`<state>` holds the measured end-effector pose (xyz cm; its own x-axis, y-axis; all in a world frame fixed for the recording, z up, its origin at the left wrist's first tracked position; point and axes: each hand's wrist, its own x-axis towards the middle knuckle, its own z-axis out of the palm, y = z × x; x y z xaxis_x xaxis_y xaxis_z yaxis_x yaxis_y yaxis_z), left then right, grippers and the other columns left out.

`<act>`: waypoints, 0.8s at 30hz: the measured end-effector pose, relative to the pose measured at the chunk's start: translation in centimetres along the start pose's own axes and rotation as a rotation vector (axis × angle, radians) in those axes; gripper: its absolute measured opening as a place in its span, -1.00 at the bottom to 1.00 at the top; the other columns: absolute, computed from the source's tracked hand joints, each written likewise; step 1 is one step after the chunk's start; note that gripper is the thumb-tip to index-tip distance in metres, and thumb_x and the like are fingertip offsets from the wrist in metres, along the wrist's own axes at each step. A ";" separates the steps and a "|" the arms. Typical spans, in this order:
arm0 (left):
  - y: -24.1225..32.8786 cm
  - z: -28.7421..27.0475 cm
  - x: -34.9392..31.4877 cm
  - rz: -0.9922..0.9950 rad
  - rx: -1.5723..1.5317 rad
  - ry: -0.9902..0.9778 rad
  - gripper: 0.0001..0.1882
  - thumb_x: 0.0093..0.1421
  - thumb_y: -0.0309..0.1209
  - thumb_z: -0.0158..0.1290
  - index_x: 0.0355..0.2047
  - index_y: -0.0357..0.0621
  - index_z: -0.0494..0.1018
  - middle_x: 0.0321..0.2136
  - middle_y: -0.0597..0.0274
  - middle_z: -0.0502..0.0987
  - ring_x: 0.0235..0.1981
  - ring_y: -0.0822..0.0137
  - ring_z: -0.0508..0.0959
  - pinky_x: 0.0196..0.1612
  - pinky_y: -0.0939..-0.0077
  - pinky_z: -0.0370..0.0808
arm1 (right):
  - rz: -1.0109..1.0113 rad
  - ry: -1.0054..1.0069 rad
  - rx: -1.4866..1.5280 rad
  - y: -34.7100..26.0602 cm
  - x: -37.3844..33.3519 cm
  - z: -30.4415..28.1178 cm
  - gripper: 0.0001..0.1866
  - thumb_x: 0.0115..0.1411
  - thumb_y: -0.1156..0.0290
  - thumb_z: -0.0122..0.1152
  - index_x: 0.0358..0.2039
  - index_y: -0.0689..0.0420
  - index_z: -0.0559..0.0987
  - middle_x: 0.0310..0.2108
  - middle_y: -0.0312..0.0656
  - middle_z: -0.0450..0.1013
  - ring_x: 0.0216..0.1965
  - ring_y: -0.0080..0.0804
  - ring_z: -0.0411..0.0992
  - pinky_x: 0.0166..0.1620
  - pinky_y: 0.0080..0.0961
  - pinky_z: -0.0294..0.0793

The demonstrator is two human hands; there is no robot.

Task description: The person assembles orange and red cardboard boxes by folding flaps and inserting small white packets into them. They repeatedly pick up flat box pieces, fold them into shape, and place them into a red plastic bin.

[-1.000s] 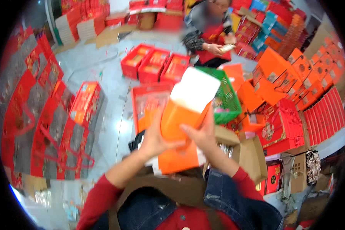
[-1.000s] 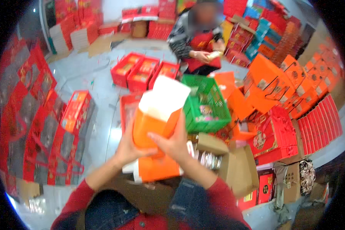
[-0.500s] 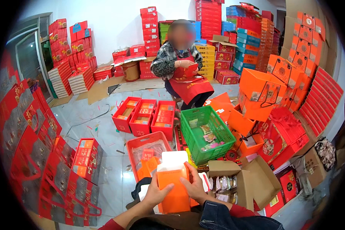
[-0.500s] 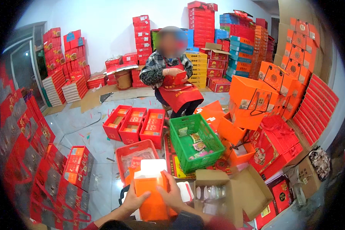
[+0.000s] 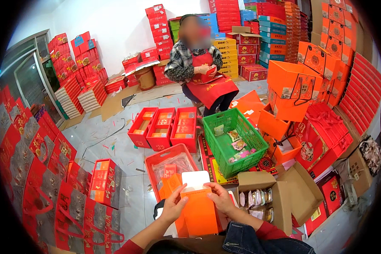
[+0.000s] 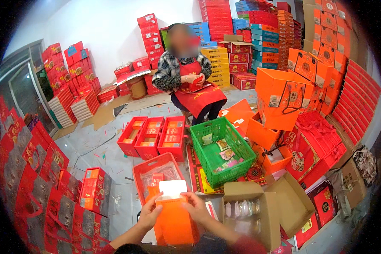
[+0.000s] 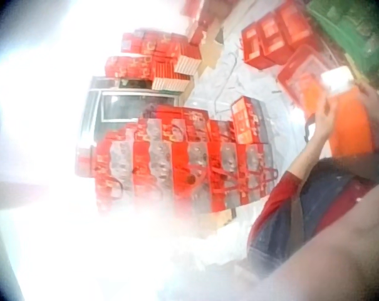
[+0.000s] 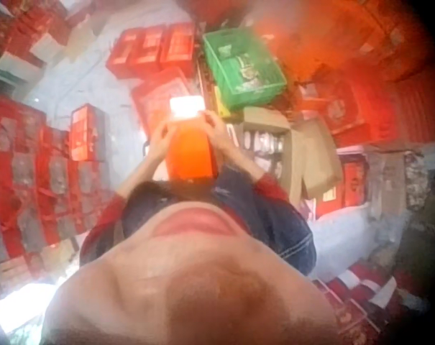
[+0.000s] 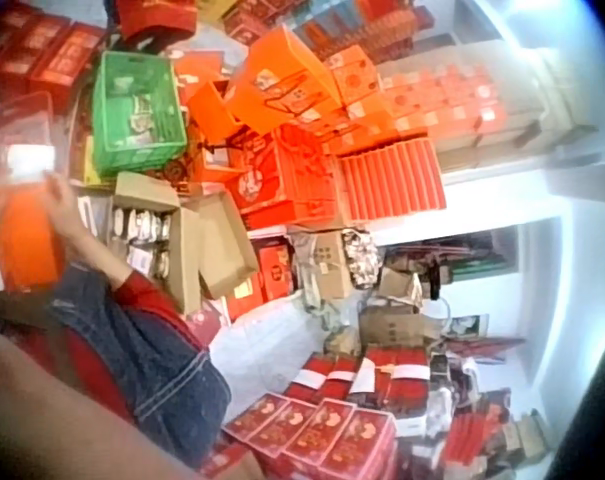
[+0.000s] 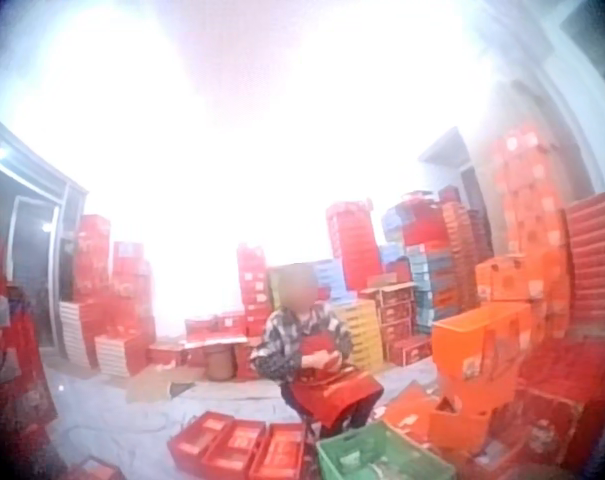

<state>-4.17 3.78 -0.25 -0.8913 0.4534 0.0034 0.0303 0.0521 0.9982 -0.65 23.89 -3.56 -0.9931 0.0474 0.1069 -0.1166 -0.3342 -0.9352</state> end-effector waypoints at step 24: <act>2.0 2.6 2.2 0.022 -0.398 0.115 -0.74 0.17 -0.56 0.00 -0.11 -0.18 0.31 -0.22 0.26 0.47 -0.18 0.49 0.44 -0.09 0.62 0.35 | -0.191 -0.369 -0.685 -7.8 3.9 -0.3 -0.78 0.20 0.43 0.05 -0.23 0.27 0.57 -0.27 -0.13 0.53 -0.24 -0.44 0.48 -0.16 -0.58 0.42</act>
<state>-4.96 7.17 1.57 -0.9378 0.3470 0.0094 -0.1069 -0.3146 0.9432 -3.61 26.98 4.10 -0.9092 -0.3091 0.2790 -0.3730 0.3066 -0.8757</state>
